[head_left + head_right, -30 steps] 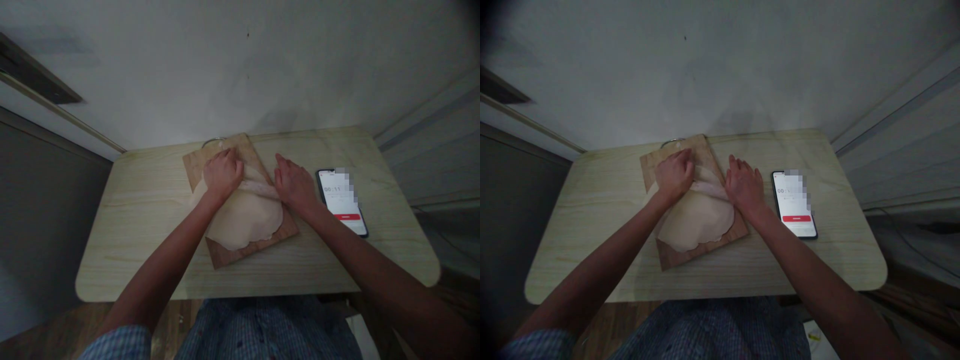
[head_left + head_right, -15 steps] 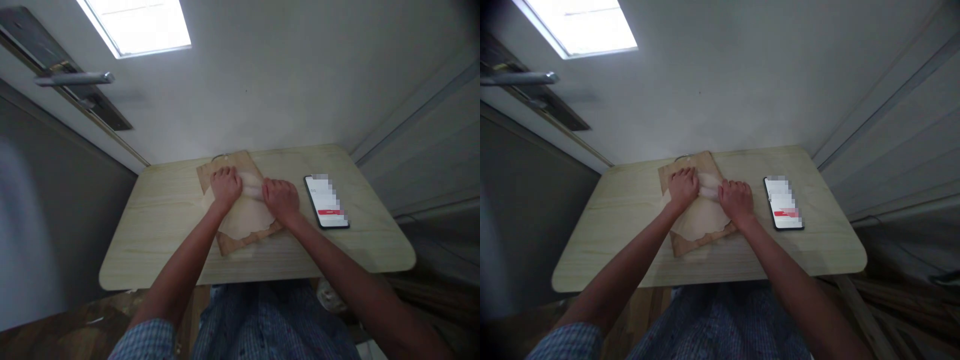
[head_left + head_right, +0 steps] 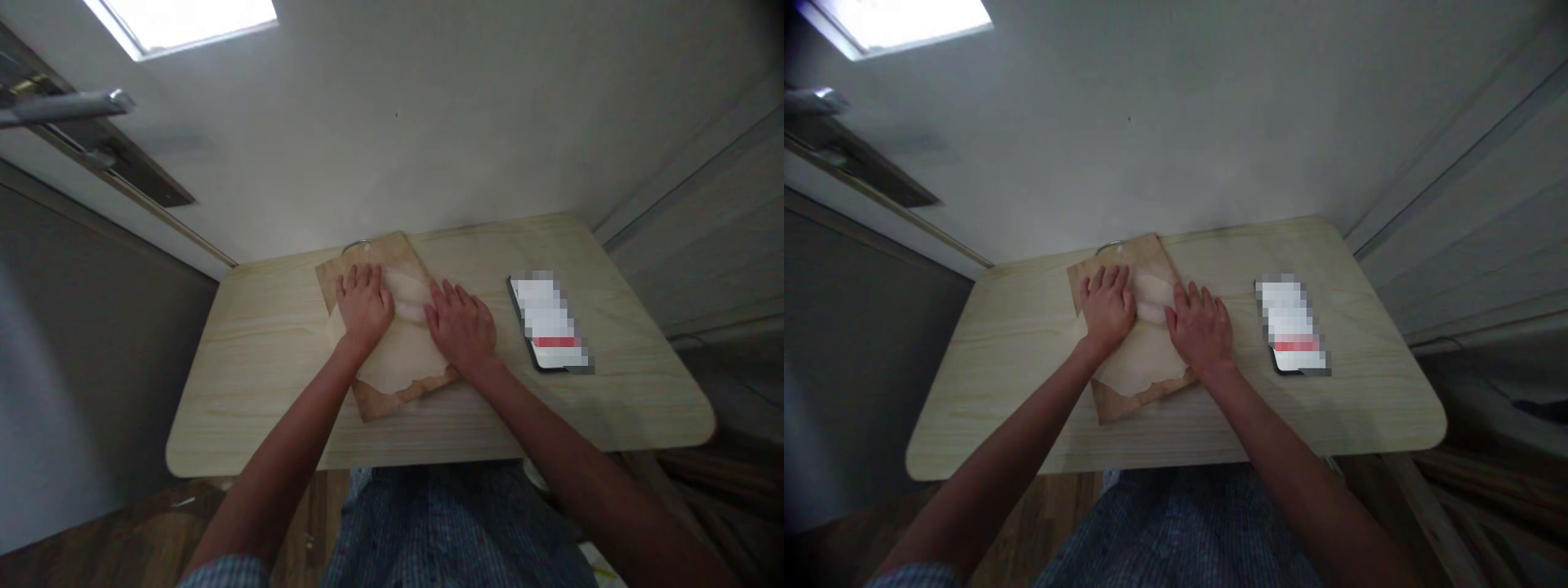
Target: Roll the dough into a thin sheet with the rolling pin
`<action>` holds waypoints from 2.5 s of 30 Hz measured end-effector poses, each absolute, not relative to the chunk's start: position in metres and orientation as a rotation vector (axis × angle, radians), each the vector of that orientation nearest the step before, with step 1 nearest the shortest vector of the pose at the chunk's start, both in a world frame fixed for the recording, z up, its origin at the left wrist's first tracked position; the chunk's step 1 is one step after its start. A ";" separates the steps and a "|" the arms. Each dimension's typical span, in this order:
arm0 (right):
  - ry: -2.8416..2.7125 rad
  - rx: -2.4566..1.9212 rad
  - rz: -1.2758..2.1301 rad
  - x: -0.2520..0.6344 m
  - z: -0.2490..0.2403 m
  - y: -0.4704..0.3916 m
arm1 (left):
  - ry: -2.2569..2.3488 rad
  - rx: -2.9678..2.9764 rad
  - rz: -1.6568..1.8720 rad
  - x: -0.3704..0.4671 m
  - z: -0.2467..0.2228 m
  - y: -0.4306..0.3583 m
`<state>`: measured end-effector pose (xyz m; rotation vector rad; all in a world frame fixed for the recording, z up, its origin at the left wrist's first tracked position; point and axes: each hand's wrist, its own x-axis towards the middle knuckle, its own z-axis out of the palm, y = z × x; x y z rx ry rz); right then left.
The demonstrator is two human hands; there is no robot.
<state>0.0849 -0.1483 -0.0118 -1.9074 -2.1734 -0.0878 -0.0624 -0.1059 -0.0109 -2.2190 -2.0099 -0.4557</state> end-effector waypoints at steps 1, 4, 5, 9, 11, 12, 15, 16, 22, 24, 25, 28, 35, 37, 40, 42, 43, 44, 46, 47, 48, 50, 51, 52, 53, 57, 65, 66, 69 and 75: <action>-2.181 -1.917 -0.083 0.087 -0.010 -0.141 | -2.013 -2.224 -0.458 -0.060 -0.011 -0.099; -2.191 -1.940 -0.059 0.092 -0.005 -0.122 | -2.023 -2.244 -0.475 -0.053 -0.008 -0.078; -2.203 -1.941 -0.038 0.093 -0.004 -0.116 | -2.029 -2.255 -0.479 -0.051 -0.007 -0.072; -2.229 -1.949 0.068 0.098 0.001 -0.099 | -2.108 -2.277 -0.438 -0.043 0.002 -0.052; -2.213 -1.978 0.094 0.100 0.003 -0.091 | -2.190 -2.263 -0.380 -0.039 0.005 -0.043; -2.207 -1.997 0.097 0.101 0.004 -0.088 | -2.226 -2.256 -0.355 -0.037 0.006 -0.038; -2.203 -2.049 0.071 0.103 0.006 -0.078 | -2.268 -2.258 -0.342 -0.031 0.007 -0.024; -2.203 -2.058 0.056 0.103 0.006 -0.076 | -2.265 -2.264 -0.356 -0.029 0.007 -0.019; -2.168 -2.062 -0.022 0.103 0.002 -0.073 | -2.192 -2.294 -0.453 -0.020 0.003 0.001; -2.173 -2.033 -0.051 0.103 0.002 -0.074 | -2.155 -2.296 -0.499 -0.020 0.003 -0.001; -2.188 -2.013 -0.063 0.103 0.003 -0.076 | -2.142 -2.293 -0.519 -0.021 0.003 -0.005; -2.296 -1.926 -0.074 0.102 0.007 -0.080 | -2.085 -2.274 -0.560 -0.028 0.004 -0.024; -2.626 -1.588 -0.159 0.099 0.008 -0.102 | -1.860 -2.380 -0.459 -0.063 -0.009 -0.110; -2.686 -1.520 -0.153 0.100 0.006 -0.107 | -1.782 -2.485 -0.409 -0.073 -0.013 -0.141; -2.769 -1.461 -0.126 0.102 0.004 -0.112 | -1.665 -2.671 -0.315 -0.086 -0.017 -0.181; -2.759 -1.475 -0.110 0.103 0.005 -0.114 | -1.613 -2.787 -0.271 -0.094 -0.018 -0.200; -2.711 -1.517 -0.095 0.103 0.005 -0.115 | -1.640 -2.810 -0.273 -0.099 -0.019 -0.205; -2.633 -1.584 -0.068 0.104 0.006 -0.117 | -1.730 -2.789 -0.311 -0.105 -0.021 -0.209; -2.446 -1.736 0.027 0.107 0.006 -0.121 | -2.066 -2.618 -0.512 -0.117 -0.025 -0.210; -2.359 -1.804 0.093 0.109 0.006 -0.122 | -2.253 -2.493 -0.679 -0.123 -0.026 -0.208; -2.286 -1.852 0.162 0.112 0.006 -0.124 | -2.405 -2.393 -0.875 -0.128 -0.027 -0.205; -2.176 -1.893 0.276 0.117 0.004 -0.126 | -2.597 -2.301 -1.331 -0.136 -0.028 -0.199; -2.139 -1.892 0.315 0.120 0.003 -0.127 | -2.659 -2.269 -1.565 -0.138 -0.026 -0.196; -2.113 -1.887 0.341 0.122 0.002 -0.128 | -2.710 -2.203 -1.786 -0.139 -0.024 -0.194; -2.096 -1.878 0.359 0.123 0.001 -0.129 | -2.756 -2.090 -1.978 -0.139 -0.022 -0.192; -2.077 -1.836 0.404 0.127 0.000 -0.132 | -2.776 -1.458 -2.418 -0.133 -0.014 -0.190; -2.046 -1.813 0.436 0.132 0.000 -0.136 | -2.936 -1.672 -2.182 -0.121 -0.017 -0.184; -2.044 -1.815 0.439 0.133 0.001 -0.137 | -2.946 -1.699 -2.188 -0.121 -0.017 -0.185; -2.052 -1.816 0.443 0.138 0.003 -0.137 | -2.960 -1.692 -2.247 -0.124 -0.013 -0.189; -2.112 -1.827 0.408 0.145 0.007 -0.137 | -2.989 -1.809 -1.883 -0.148 -0.014 -0.197</action>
